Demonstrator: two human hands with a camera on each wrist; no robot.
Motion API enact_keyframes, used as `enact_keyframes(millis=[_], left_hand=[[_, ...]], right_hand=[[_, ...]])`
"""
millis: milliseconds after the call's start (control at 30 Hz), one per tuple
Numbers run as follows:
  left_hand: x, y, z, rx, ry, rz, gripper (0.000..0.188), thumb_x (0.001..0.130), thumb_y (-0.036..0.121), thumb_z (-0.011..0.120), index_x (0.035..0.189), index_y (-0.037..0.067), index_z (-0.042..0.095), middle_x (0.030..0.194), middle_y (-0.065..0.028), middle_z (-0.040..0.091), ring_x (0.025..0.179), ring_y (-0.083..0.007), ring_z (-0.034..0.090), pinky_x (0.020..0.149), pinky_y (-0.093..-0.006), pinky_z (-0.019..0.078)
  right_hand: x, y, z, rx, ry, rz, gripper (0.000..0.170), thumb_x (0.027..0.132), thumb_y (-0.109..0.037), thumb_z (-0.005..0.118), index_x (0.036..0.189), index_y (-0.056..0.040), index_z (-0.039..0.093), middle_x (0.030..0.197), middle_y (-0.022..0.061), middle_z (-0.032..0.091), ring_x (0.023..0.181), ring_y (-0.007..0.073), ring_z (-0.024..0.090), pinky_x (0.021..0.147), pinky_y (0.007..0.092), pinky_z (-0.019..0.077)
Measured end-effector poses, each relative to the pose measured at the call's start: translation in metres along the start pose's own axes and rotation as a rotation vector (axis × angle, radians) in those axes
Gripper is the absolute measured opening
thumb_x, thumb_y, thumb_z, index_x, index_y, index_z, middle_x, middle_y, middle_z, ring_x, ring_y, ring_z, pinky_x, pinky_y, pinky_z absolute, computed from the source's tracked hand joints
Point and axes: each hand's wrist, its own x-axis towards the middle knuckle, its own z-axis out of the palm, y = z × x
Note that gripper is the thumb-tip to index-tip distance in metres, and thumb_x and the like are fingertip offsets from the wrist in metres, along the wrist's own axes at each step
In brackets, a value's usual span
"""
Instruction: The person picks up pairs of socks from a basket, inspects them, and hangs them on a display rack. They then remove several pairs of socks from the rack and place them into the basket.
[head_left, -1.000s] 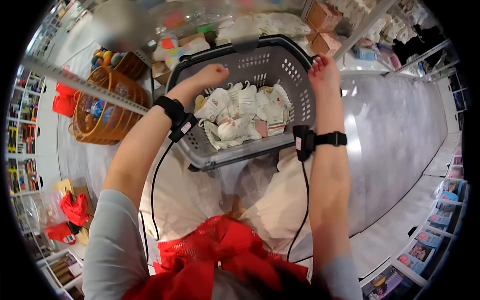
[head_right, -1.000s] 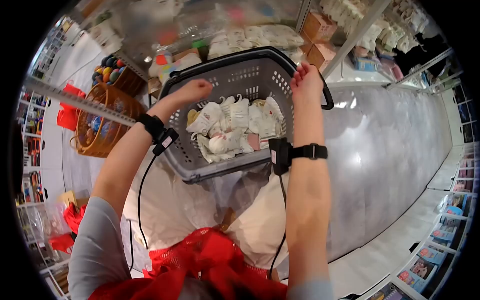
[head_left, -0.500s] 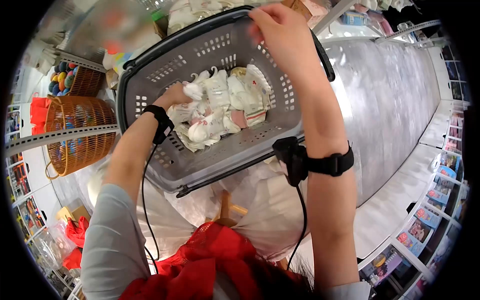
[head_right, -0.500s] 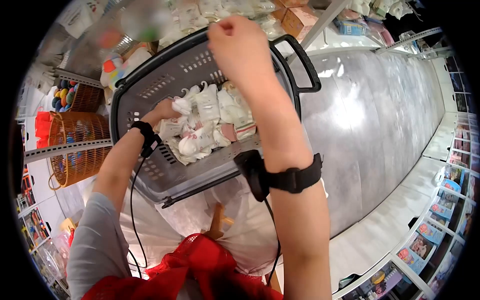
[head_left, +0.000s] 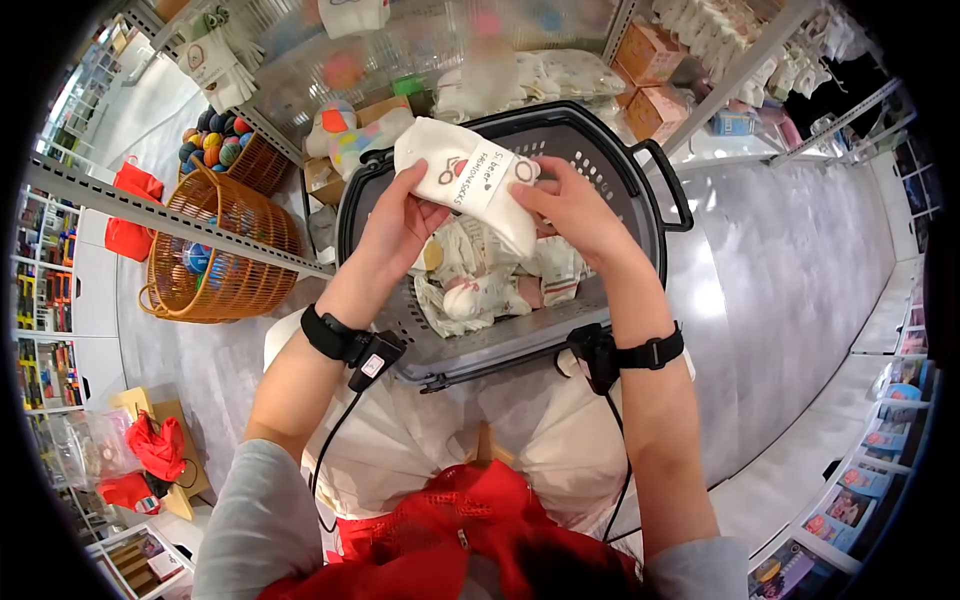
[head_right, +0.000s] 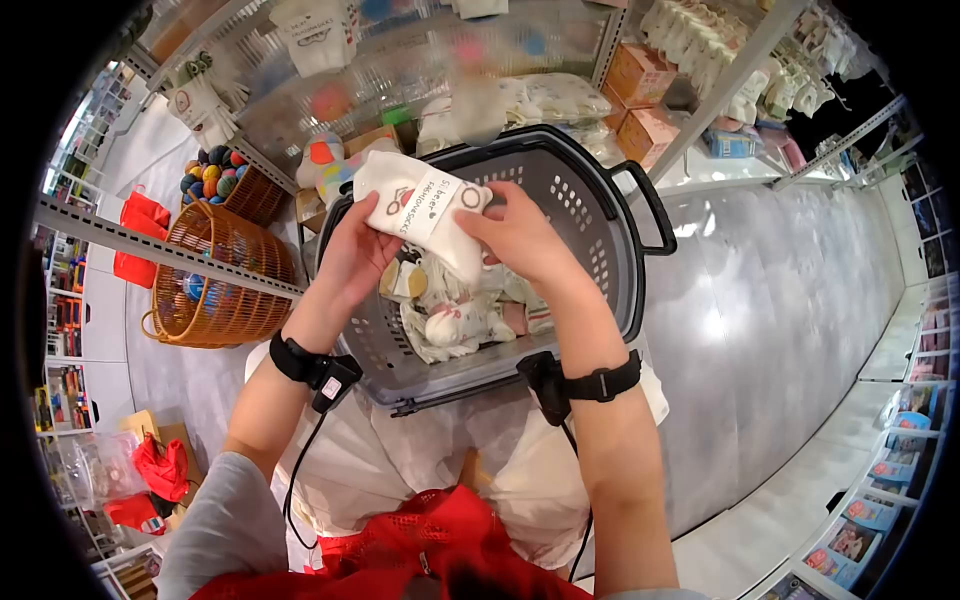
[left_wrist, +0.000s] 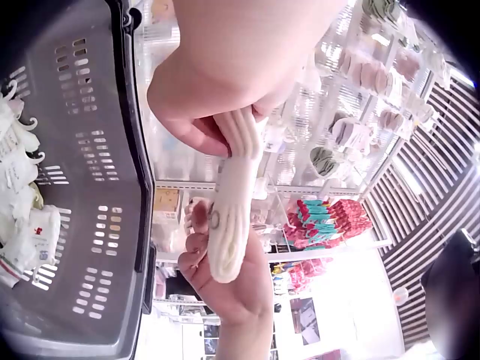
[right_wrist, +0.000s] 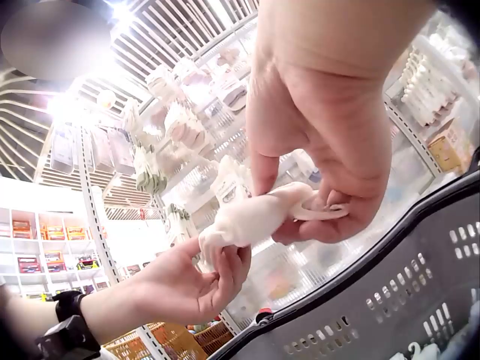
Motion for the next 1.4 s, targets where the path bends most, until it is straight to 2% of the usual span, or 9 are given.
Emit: enact_keyframes(millis=[167,367,600,733,867,967,1067,1200,1400], left_hand=[[0.023,0.008,-0.005,-0.01,-0.109,0.03,0.032,0.089,0.025,0.047,0.112,0.003,0.047,0.107,-0.0074,0.057,0.097,-0.016,0.057,0.085,-0.0295,0.0461],[0.049,0.021,-0.016,0.009,-0.113,0.089,0.028,0.087,0.014,0.046,0.112,0.001,0.045,0.109,-0.0085,0.055,0.098,-0.0176,0.056,0.087,-0.0313,0.0457],[0.048,0.036,-0.004,-0.023,-0.167,0.161,0.037,0.081,0.0,0.047,0.117,0.003,0.043,0.113,-0.0084,0.052,0.102,-0.019,0.053,0.087,-0.0317,0.0444],[0.037,0.033,0.012,0.096,-0.094,0.34,0.038,0.074,-0.01,0.052,0.109,0.004,0.048,0.109,-0.0048,0.052,0.099,-0.0177,0.053,0.084,-0.0283,0.0433],[0.049,0.012,0.001,0.839,-0.249,0.876,0.035,0.057,-0.015,0.06,0.082,0.006,0.05,0.098,-0.0059,0.052,0.095,-0.021,0.051,0.082,-0.0299,0.0413],[0.04,0.011,0.011,1.188,-0.556,0.884,0.027,0.059,-0.009,0.057,0.082,0.006,0.054,0.101,-0.008,0.052,0.1,-0.0255,0.049,0.086,-0.0313,0.0394],[0.04,0.007,0.013,1.113,-0.665,0.736,0.024,0.068,-0.004,0.054,0.089,0.007,0.056,0.108,-0.0084,0.049,0.107,-0.0213,0.046,0.094,-0.0328,0.0339],[0.05,0.01,0.016,0.767,-0.308,0.751,0.029,0.075,0.002,0.055,0.104,0.005,0.052,0.11,-0.0074,0.051,0.105,-0.0197,0.048,0.091,-0.0315,0.0369],[0.042,0.023,0.024,0.445,-0.23,0.292,0.036,0.086,0.015,0.052,0.118,0.002,0.045,0.11,-0.0059,0.054,0.099,-0.0106,0.051,0.085,-0.0261,0.04]], right_hand=[[0.01,0.0,0.006,0.017,0.039,-0.071,0.052,0.078,-0.013,0.063,0.117,0.0066,0.037,0.072,0.0071,0.059,0.058,0.0095,0.052,0.049,0.0215,0.0402],[0.033,0.001,0.004,0.079,0.263,-0.229,0.044,0.077,-0.002,0.06,0.114,0.0058,0.039,0.081,0.0103,0.059,0.062,0.0112,0.055,0.053,0.0221,0.0438],[0.055,-0.002,-0.006,0.623,0.398,-0.214,0.035,0.086,-0.01,0.051,0.115,0.0043,0.038,0.103,0.014,0.053,0.091,0.0186,0.054,0.078,0.0301,0.0451],[0.053,0.004,-0.005,0.967,0.166,0.18,0.051,0.088,-0.028,0.049,0.123,0.0035,0.028,0.12,0.0193,0.039,0.11,0.0285,0.043,0.088,0.0448,0.0399],[0.043,-0.017,0.01,0.985,-0.245,0.108,0.04,0.09,-0.023,0.047,0.119,0.002,0.035,0.113,0.0155,0.048,0.106,0.0245,0.048,0.089,0.0425,0.0406],[0.051,0.006,0.012,0.83,-0.037,0.009,0.032,0.089,-0.014,0.046,0.117,0.0015,0.04,0.11,0.0128,0.051,0.102,0.0203,0.051,0.086,0.0349,0.0435],[0.048,0.001,0.011,0.726,0.073,-0.042,0.029,0.088,-0.007,0.047,0.114,0.0029,0.043,0.109,0.0125,0.053,0.099,0.019,0.054,0.085,0.0317,0.0444],[0.051,-0.005,0.011,0.649,0.062,-0.17,0.03,0.086,-0.004,0.049,0.114,0.004,0.045,0.108,0.0128,0.055,0.096,0.018,0.056,0.083,0.0297,0.0454],[0.049,-0.011,0.021,0.548,0.002,-0.195,0.031,0.085,-0.007,0.054,0.112,0.0036,0.048,0.102,0.0094,0.059,0.09,0.0132,0.057,0.078,0.0252,0.0464]])
